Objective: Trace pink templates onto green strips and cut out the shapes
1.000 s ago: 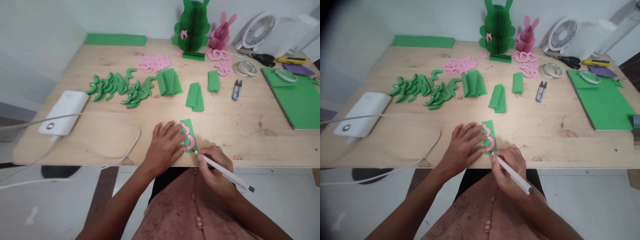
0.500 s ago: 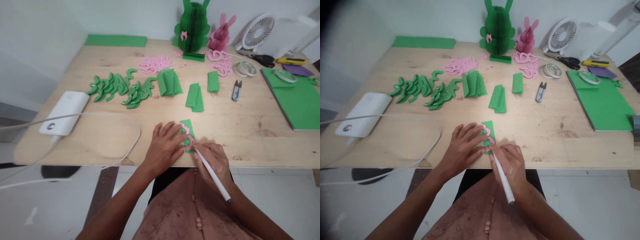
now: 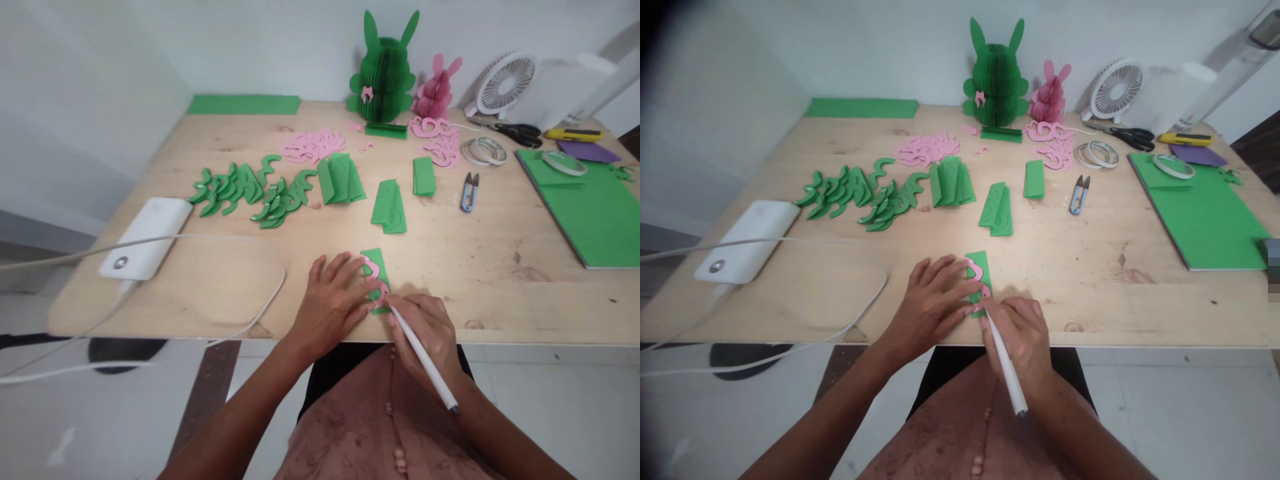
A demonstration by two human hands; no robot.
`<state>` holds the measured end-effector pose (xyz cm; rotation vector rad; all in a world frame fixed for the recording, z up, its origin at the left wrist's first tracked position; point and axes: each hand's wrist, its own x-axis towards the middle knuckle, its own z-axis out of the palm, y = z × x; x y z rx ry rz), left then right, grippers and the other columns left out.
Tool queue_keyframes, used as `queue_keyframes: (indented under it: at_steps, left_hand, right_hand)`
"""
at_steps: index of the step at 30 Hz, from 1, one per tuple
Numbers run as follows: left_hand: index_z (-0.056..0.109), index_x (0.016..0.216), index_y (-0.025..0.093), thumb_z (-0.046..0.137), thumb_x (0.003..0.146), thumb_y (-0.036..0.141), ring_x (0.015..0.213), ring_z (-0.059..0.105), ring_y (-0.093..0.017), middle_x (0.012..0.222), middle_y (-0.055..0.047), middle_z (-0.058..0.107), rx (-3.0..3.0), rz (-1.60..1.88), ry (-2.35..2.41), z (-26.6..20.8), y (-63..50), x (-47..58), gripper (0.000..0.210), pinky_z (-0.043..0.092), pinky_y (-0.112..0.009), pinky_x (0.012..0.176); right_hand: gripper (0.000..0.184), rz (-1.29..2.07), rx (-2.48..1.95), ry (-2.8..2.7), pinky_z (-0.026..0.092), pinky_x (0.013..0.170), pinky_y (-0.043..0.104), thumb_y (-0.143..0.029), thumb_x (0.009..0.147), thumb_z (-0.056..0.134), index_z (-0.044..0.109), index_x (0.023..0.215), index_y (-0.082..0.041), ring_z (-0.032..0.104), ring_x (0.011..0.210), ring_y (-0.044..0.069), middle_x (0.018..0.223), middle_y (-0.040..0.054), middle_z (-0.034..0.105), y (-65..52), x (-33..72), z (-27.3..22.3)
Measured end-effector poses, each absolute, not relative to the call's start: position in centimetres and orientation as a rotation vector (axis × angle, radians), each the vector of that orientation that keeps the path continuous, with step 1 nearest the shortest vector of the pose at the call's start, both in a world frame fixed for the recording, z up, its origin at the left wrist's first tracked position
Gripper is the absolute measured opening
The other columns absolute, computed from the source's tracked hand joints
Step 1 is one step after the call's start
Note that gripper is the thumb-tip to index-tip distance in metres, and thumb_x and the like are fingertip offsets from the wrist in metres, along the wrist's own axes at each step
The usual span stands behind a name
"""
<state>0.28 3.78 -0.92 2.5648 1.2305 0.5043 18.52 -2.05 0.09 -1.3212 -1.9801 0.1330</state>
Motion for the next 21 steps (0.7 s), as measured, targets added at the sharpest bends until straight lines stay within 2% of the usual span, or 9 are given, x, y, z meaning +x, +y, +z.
queue_keyframes:
  at_steps: [21]
  left_hand:
    - [0.061,0.118,0.033,0.050,0.090,0.038,0.131,0.036,-0.029,0.137,-0.004,0.051,2.584,0.508,1.222,-0.70,3.76,0.39,0.031,0.021,-0.051,0.107]
  right_hand:
    - [0.024,0.059,-1.304,-1.964,0.044,0.069,0.036,-0.008,0.086,0.054,0.064,0.107,-0.014,0.062,0.075,0.022,0.082,0.0088,0.072,-2.02,18.38,-0.22]
